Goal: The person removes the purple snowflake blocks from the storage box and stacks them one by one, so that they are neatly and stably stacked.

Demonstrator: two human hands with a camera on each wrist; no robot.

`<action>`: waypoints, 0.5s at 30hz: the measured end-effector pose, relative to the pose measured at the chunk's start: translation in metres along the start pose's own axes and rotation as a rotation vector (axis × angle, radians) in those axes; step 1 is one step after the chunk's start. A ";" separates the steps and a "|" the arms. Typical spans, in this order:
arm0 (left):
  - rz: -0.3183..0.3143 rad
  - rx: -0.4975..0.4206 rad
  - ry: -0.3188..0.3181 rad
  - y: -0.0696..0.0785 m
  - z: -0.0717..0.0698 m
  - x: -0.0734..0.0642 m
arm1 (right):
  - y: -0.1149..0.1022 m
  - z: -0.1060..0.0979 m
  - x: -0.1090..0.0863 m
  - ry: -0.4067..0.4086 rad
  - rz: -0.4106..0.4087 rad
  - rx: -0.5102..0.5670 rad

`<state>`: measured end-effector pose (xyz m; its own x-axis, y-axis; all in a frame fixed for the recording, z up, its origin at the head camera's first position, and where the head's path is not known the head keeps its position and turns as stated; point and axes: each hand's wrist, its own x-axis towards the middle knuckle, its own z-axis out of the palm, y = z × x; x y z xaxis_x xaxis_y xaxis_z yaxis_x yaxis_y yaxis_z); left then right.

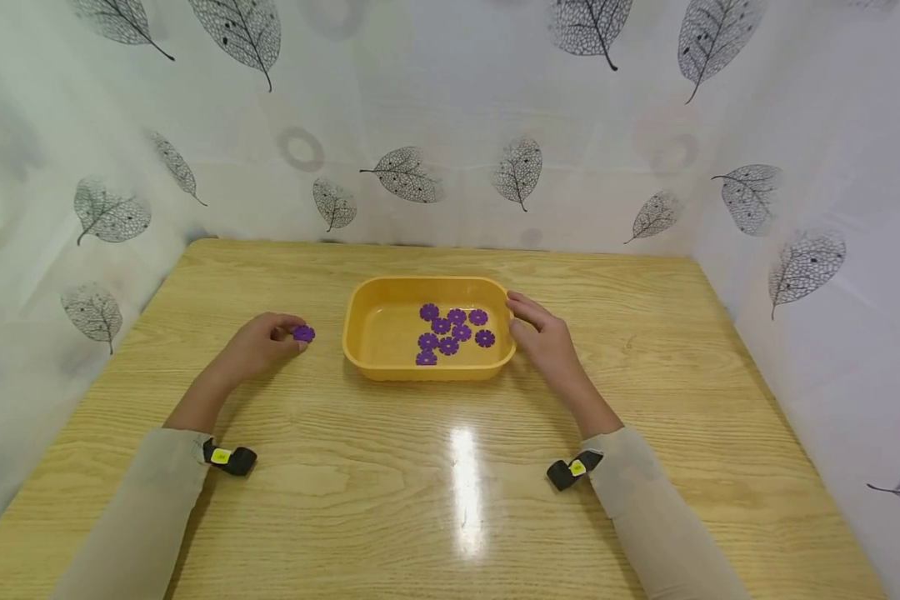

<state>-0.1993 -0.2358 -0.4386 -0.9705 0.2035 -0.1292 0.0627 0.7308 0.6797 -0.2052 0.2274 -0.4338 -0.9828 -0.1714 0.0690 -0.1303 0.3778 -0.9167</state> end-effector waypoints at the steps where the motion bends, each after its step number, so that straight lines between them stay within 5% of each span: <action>1: 0.002 0.004 -0.002 0.000 0.000 0.000 | 0.000 0.000 0.000 0.000 0.001 -0.002; 15: -0.006 -0.027 -0.009 0.003 -0.002 0.000 | -0.001 -0.001 -0.001 -0.007 0.003 0.004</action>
<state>-0.1998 -0.2347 -0.4351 -0.9687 0.2051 -0.1401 0.0503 0.7142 0.6981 -0.2043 0.2277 -0.4327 -0.9821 -0.1771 0.0636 -0.1270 0.3750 -0.9183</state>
